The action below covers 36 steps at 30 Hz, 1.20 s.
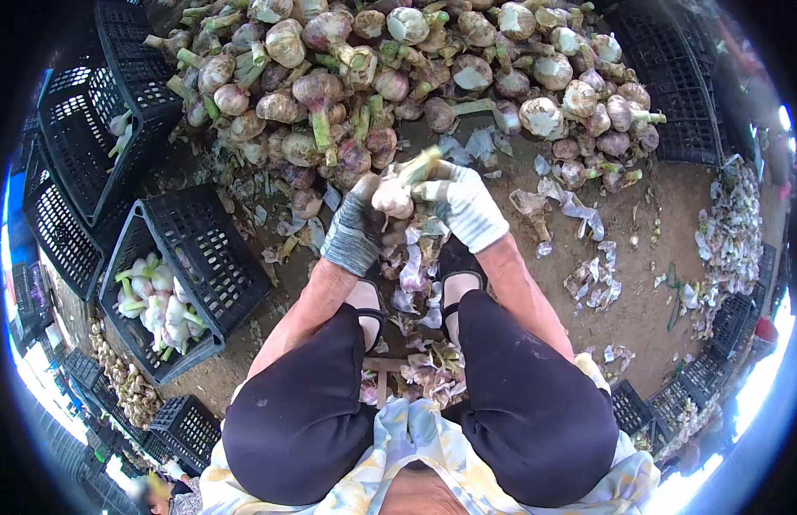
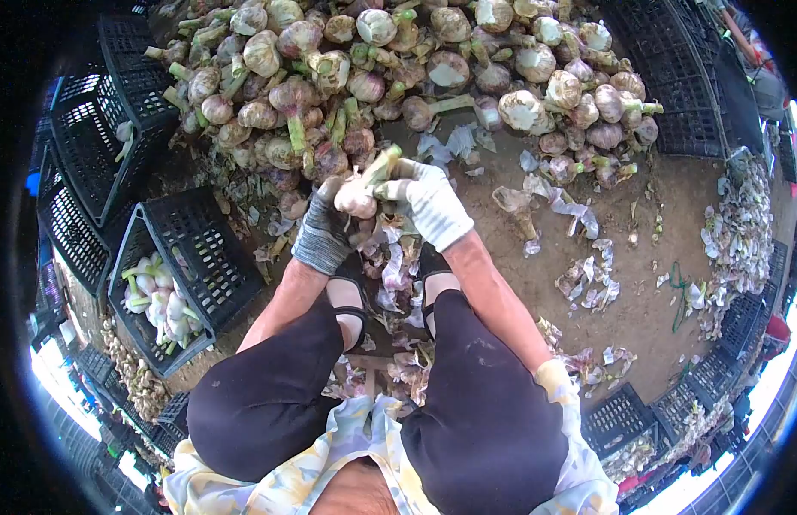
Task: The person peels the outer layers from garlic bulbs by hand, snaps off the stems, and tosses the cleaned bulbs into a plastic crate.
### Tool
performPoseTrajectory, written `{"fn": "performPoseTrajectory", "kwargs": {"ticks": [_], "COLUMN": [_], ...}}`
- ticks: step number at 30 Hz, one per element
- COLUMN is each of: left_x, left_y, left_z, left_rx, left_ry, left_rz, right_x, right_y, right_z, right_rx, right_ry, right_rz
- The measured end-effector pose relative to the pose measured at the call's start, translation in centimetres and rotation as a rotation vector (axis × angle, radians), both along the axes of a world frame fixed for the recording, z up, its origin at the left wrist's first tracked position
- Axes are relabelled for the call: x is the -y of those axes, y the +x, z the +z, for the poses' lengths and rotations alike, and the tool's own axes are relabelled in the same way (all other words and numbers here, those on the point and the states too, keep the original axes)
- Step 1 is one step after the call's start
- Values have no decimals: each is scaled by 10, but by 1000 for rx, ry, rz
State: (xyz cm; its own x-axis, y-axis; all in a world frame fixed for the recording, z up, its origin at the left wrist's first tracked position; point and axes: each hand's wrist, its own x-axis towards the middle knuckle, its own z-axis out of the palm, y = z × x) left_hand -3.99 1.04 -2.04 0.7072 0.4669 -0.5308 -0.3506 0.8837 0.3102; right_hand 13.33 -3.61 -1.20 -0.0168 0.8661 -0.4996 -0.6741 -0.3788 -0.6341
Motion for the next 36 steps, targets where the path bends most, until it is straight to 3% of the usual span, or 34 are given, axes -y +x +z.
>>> {"fn": "performPoseTrajectory", "kwargs": {"ticks": [1, 3, 4, 5, 7, 9, 10, 11, 13, 14, 16, 19, 20, 21, 23, 24, 25, 27, 28, 29, 31, 33, 35, 36], "left_x": [-2, -5, -1, 2, 10, 9, 11, -2, -3, -1, 0, -12, -3, 0, 2, 8, 6, 3, -4, -5, 1, 5, 5, 5], "left_y": [1, 4, 10, 11, 19, 14, 17, 1, 3, 1, -4, -1, 8, 15, 22, 18, 16, 7, 0, 2, 4, 7, 6, 3], "left_z": [2, 8, 12, 19, 26, 21, 24, 15, -6, -12, -21, -19, -14, -14, -13, -9, -4, 4, 10, 3, -8, -11, -16, -22], "left_rx": [4, -397, -443, -507, -566, -608, -533, -328, -315, -314, 438, 223, -253, -251, -485, -628, -628, -334, -40, -8, -58, -175, -294, -528], "left_ry": [5, 528, 541, 667, 970, 972, 748, 135, -365, -366, -433, -341, -175, -170, 833, 1222, 1223, 432, 192, 51, -150, -46, 65, 405], "left_rz": [0, -10, 23, -23, 94, 136, 222, 33, 76, 79, -297, -291, -40, -45, 257, 159, 160, 127, 35, -9, 105, 73, 39, -60], "right_x": [2, 5, 8, 9, 6, 6, 7, 9, 12, 11, 14, 14, 16, 14, 14, 15, 15, 16, 21, 19, 23, 21, 18, 19], "right_y": [0, 2, 1, 0, -3, -2, -2, -1, 2, 3, 10, 11, 9, 6, -2, -4, -8, 0, 6, 6, 6, 3, -3, -4], "right_z": [4, 18, 16, 12, 9, 19, 23, 19, 11, 10, 5, 6, -3, -1, 8, 11, 15, 23, 10, 7, 2, -3, 1, 6], "right_rx": [4, 26, 156, 153, 100, 156, 219, 213, 196, 149, 168, 214, 267, 317, 306, 548, 789, 651, 270, -108, -86, 273, 342, 542], "right_ry": [5, -7, 74, 35, 58, 49, 42, 36, 18, 18, 23, -38, 30, 97, 5, 26, 45, 90, 18, -48, 18, 10, 3, 104], "right_rz": [0, -10, 29, 27, -30, 36, 104, 112, 184, 162, 205, 271, 172, 71, -31, 51, 140, 165, 57, -49, -41, 79, 76, 131]}}
